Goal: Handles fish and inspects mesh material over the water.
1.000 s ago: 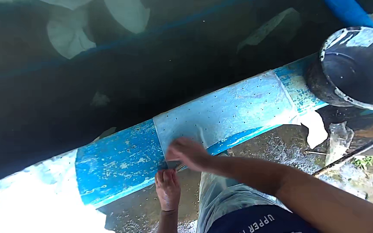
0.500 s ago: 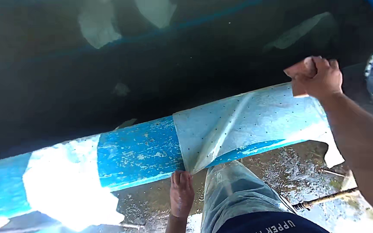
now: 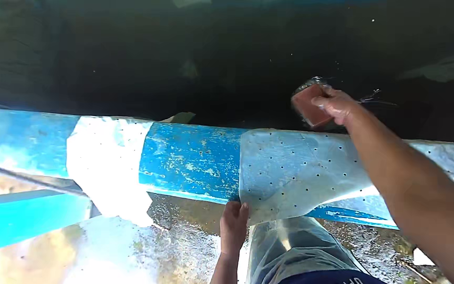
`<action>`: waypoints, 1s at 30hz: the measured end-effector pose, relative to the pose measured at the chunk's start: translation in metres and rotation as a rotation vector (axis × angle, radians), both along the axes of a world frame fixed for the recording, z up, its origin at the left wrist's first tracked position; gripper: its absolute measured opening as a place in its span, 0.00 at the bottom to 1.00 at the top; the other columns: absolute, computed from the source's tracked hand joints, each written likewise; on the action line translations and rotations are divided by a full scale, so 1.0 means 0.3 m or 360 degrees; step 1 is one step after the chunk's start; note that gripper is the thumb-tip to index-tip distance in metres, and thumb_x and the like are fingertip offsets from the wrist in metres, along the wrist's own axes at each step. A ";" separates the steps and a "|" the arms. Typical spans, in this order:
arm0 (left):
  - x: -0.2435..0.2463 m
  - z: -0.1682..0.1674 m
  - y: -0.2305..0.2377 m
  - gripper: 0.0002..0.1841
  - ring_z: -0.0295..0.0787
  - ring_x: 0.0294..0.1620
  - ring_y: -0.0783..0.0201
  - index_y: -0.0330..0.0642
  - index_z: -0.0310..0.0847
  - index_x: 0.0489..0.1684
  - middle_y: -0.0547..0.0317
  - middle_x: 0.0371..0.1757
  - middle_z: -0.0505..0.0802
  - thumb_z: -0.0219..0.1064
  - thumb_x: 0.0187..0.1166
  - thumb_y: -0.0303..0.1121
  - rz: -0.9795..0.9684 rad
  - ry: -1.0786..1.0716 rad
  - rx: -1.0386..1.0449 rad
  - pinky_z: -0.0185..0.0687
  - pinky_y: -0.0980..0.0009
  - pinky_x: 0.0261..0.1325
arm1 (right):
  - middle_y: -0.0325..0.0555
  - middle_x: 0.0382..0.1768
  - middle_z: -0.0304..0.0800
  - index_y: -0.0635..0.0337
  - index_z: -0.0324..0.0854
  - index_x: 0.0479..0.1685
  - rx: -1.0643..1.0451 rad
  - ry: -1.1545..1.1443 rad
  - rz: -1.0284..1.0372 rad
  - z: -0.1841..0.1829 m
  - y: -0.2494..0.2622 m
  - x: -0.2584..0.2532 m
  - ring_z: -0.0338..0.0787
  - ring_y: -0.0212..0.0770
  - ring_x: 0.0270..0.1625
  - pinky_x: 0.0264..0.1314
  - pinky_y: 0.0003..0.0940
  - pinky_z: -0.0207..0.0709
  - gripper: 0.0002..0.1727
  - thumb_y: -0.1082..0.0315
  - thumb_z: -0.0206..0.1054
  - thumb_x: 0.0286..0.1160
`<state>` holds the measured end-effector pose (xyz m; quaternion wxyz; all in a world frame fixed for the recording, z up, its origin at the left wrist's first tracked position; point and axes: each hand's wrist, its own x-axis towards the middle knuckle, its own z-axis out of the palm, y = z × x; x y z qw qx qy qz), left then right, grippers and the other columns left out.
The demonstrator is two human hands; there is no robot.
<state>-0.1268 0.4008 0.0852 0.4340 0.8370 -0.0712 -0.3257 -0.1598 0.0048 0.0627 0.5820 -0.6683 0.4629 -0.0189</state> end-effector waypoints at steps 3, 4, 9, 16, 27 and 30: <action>0.003 -0.005 -0.028 0.07 0.73 0.19 0.81 0.34 0.80 0.35 0.69 0.19 0.80 0.67 0.82 0.29 0.0078 0.0024 -0.0031 0.72 0.81 0.27 | 0.64 0.58 0.89 0.60 0.82 0.70 -0.0781 -0.0173 0.0645 0.127 0.290 0.088 0.89 0.61 0.61 0.62 0.66 0.80 0.25 0.59 0.72 0.75; -0.001 -0.009 -0.028 0.07 0.72 0.17 0.82 0.36 0.78 0.32 0.71 0.18 0.79 0.67 0.81 0.27 0.0110 0.0028 -0.0089 0.70 0.84 0.25 | 0.62 0.56 0.89 0.57 0.84 0.67 -0.1026 -0.0230 0.0765 0.132 0.416 0.110 0.89 0.63 0.58 0.55 0.67 0.82 0.25 0.56 0.74 0.72; -0.011 -0.031 0.060 0.09 0.71 0.21 0.79 0.30 0.79 0.37 0.66 0.21 0.77 0.64 0.84 0.29 -0.0005 -0.0065 -0.0026 0.71 0.80 0.29 | 0.66 0.60 0.86 0.53 0.83 0.74 -0.1116 -0.0422 0.1120 0.070 0.828 0.146 0.87 0.67 0.61 0.55 0.61 0.84 0.30 0.68 0.79 0.66; 0.033 -0.055 0.188 0.08 0.78 0.25 0.75 0.31 0.79 0.41 0.62 0.26 0.81 0.65 0.82 0.30 -0.0288 0.0103 0.0001 0.77 0.75 0.34 | 0.80 0.70 0.77 0.64 0.78 0.76 -0.1157 0.0588 0.0128 0.069 0.320 -0.150 0.80 0.81 0.69 0.61 0.78 0.75 0.27 0.58 0.66 0.82; 0.104 -0.026 0.063 0.10 0.80 0.25 0.74 0.26 0.85 0.42 0.59 0.26 0.86 0.61 0.85 0.26 -0.0239 -0.0156 -0.0024 0.81 0.72 0.35 | 0.61 0.58 0.89 0.54 0.88 0.67 -0.1043 -0.0510 0.0784 0.112 0.951 0.130 0.89 0.62 0.60 0.56 0.58 0.84 0.20 0.70 0.70 0.75; 0.104 -0.054 0.126 0.13 0.78 0.25 0.76 0.25 0.82 0.34 0.60 0.23 0.83 0.61 0.86 0.28 -0.0147 -0.0196 0.0018 0.79 0.74 0.36 | 0.53 0.56 0.92 0.53 0.89 0.60 -0.1399 -0.0362 0.0521 0.045 0.786 -0.027 0.92 0.55 0.60 0.60 0.52 0.87 0.13 0.66 0.68 0.81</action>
